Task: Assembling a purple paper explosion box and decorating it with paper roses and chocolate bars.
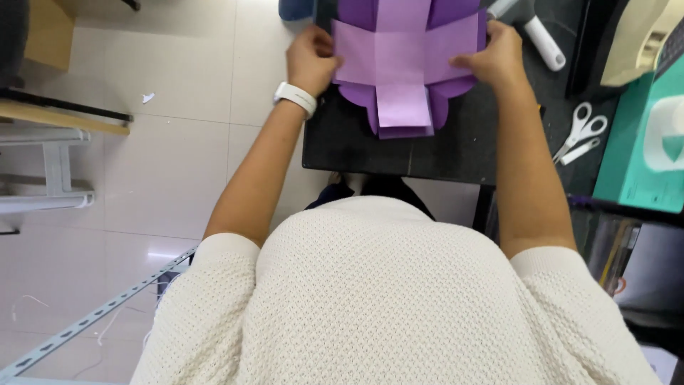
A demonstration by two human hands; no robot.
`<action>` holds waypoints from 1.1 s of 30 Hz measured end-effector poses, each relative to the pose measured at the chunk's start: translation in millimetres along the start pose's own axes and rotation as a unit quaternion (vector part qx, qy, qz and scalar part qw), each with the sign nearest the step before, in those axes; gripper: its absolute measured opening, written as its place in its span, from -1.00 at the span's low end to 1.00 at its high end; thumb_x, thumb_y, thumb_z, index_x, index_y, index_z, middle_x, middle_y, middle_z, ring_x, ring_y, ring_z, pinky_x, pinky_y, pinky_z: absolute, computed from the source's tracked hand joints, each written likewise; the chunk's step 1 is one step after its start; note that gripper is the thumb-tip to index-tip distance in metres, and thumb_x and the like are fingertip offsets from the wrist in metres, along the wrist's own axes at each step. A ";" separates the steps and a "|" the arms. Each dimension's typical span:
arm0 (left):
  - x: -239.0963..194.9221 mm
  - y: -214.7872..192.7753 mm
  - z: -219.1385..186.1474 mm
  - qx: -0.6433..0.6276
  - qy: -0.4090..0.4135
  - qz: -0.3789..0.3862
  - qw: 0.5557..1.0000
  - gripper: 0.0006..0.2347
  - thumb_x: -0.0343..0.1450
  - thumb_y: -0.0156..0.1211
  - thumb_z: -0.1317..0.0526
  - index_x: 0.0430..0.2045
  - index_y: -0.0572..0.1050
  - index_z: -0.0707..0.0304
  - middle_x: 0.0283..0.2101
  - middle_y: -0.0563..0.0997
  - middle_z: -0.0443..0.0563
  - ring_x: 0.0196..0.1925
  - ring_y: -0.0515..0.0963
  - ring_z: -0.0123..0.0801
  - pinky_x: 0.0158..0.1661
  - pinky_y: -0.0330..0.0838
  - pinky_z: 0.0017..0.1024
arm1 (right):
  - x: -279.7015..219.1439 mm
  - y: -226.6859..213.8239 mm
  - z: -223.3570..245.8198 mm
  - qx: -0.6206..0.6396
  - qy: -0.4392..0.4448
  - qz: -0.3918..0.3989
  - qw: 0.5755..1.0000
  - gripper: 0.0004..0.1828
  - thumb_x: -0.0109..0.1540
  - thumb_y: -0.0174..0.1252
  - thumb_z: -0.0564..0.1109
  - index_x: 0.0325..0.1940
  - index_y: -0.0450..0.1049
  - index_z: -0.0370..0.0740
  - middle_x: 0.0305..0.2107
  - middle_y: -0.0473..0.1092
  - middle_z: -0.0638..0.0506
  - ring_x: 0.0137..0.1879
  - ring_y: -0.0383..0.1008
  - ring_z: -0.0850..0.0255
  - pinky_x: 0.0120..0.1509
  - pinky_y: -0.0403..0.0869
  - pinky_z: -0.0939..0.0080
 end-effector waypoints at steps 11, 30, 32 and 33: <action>-35.2 -27.8 -32.1 -0.016 -0.058 0.039 0.997 -0.73 0.27 0.46 0.31 -0.32 0.42 0.09 -0.27 0.53 0.00 -0.45 0.56 -0.41 -0.43 0.62 -0.51 | -46.6 -49.4 71.2 -0.034 -0.094 -0.023 0.995 -0.18 0.15 0.65 -0.04 0.30 0.29 -0.28 -0.09 0.35 -0.16 -0.11 0.45 0.01 -0.14 0.48 -0.02; -9.1 107.2 -85.0 0.433 0.249 0.161 0.851 -0.57 0.02 0.64 -0.03 -0.39 0.63 0.18 -0.03 0.40 0.18 -0.01 0.43 0.10 -0.11 0.43 0.03 | 5.2 87.0 63.6 -0.311 -0.145 0.224 0.912 -0.20 0.16 0.32 0.26 0.47 0.31 0.21 0.00 0.44 -0.18 0.19 0.40 -0.17 0.23 0.32 -0.19; -7.3 111.9 -81.7 0.434 0.248 0.156 0.852 -0.64 0.04 0.59 0.03 -0.42 0.63 0.15 -0.08 0.39 0.14 -0.06 0.42 0.07 -0.14 0.41 -0.02 | 4.9 83.3 65.4 -0.327 -0.121 0.242 0.906 -0.20 0.19 0.27 0.29 0.50 0.26 0.24 0.02 0.45 -0.15 0.19 0.42 -0.16 0.25 0.29 -0.16; -7.4 111.4 -78.5 0.437 0.244 0.150 0.853 -0.70 0.05 0.54 0.09 -0.45 0.63 0.12 -0.14 0.38 0.10 -0.10 0.41 0.03 -0.17 0.39 -0.07 | 2.8 84.1 64.8 -0.342 -0.100 0.263 0.897 -0.21 0.22 0.22 0.31 0.53 0.21 0.28 0.04 0.45 -0.12 0.19 0.44 -0.15 0.28 0.26 -0.12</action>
Point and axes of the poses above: each hand's wrist, its own x-axis towards the middle knuckle, its own y-axis out of the palm, z = x × y, the point moved 9 cm from there along x, towards the middle knuckle
